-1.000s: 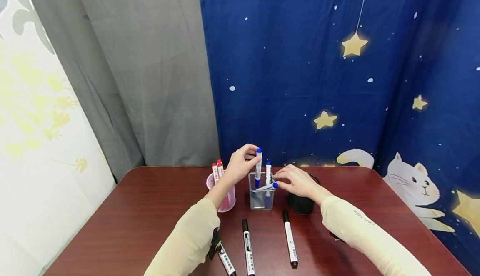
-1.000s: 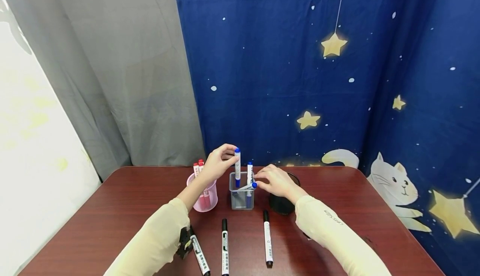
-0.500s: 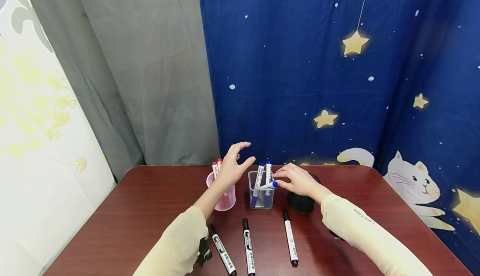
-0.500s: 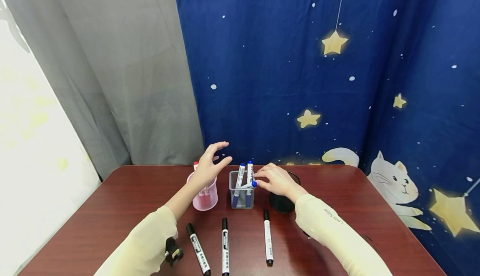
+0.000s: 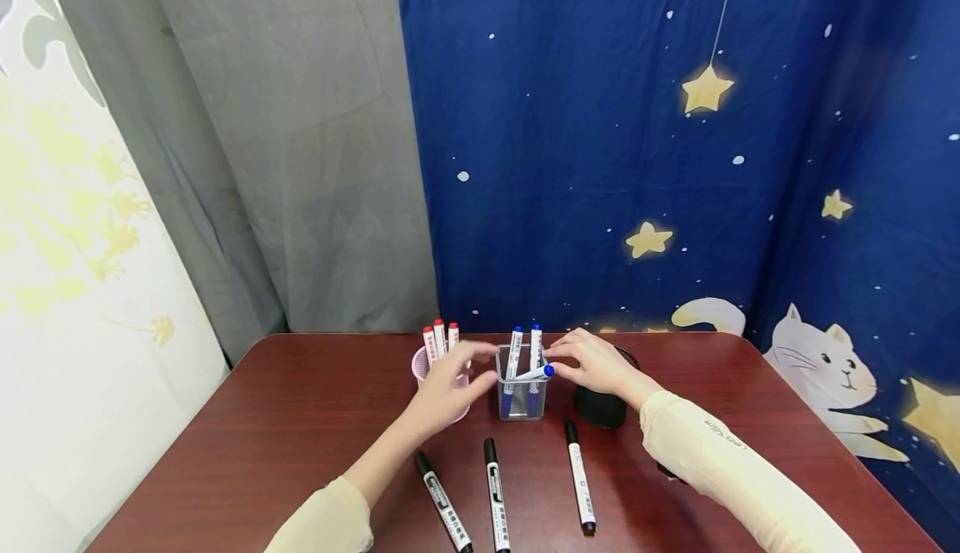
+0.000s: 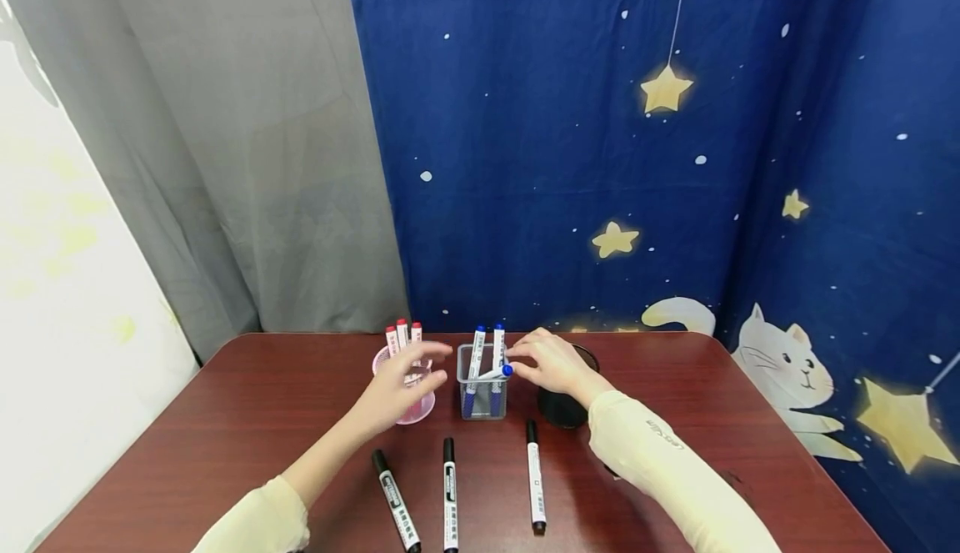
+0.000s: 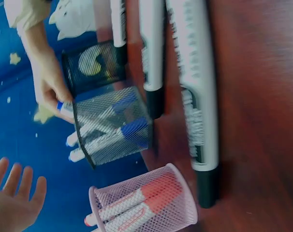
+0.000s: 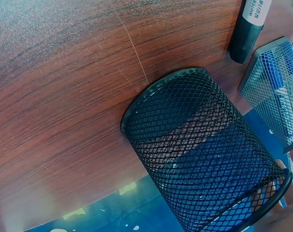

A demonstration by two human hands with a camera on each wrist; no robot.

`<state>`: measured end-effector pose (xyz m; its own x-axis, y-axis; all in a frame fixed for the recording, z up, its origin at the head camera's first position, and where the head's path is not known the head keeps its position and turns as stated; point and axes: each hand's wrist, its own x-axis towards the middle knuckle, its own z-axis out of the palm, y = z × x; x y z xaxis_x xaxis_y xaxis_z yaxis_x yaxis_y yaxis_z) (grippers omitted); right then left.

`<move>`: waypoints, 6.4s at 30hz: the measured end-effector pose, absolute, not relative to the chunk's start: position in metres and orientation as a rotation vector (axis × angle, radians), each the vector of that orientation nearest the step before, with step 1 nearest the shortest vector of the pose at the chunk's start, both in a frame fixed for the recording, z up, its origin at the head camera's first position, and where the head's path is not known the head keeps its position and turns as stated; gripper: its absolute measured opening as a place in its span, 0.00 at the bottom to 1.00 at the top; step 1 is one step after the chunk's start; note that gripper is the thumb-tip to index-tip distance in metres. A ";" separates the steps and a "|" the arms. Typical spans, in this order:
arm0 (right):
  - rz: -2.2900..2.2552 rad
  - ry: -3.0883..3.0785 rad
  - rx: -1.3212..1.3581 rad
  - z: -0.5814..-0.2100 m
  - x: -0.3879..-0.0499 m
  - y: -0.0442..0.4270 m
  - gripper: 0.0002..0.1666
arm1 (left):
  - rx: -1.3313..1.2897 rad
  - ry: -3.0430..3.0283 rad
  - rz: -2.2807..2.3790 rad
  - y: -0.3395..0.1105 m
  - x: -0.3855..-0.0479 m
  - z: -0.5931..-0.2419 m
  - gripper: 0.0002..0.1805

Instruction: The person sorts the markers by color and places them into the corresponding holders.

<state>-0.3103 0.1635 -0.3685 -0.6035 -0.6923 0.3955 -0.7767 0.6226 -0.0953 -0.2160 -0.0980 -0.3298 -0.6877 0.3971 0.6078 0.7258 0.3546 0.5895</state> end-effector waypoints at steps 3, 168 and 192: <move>0.369 -2.535 1.173 -0.368 -0.310 0.164 0.17 | -1.126 -2.320 -1.135 -0.101 -0.214 -0.349 0.13; 0.586 -2.505 0.752 -0.386 -0.271 0.261 0.23 | -0.841 -2.449 -1.472 0.036 -0.274 -0.311 0.13; 0.577 -2.522 0.744 -0.386 -0.271 0.262 0.24 | -0.917 -2.327 -1.444 0.019 -0.262 -0.314 0.20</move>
<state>-0.2712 0.2617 -0.3855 -0.7552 -0.3993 0.5199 -0.5855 0.7674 -0.2611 -0.2618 0.0193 -0.3139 -0.7696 0.3784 0.5144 0.6289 0.3098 0.7131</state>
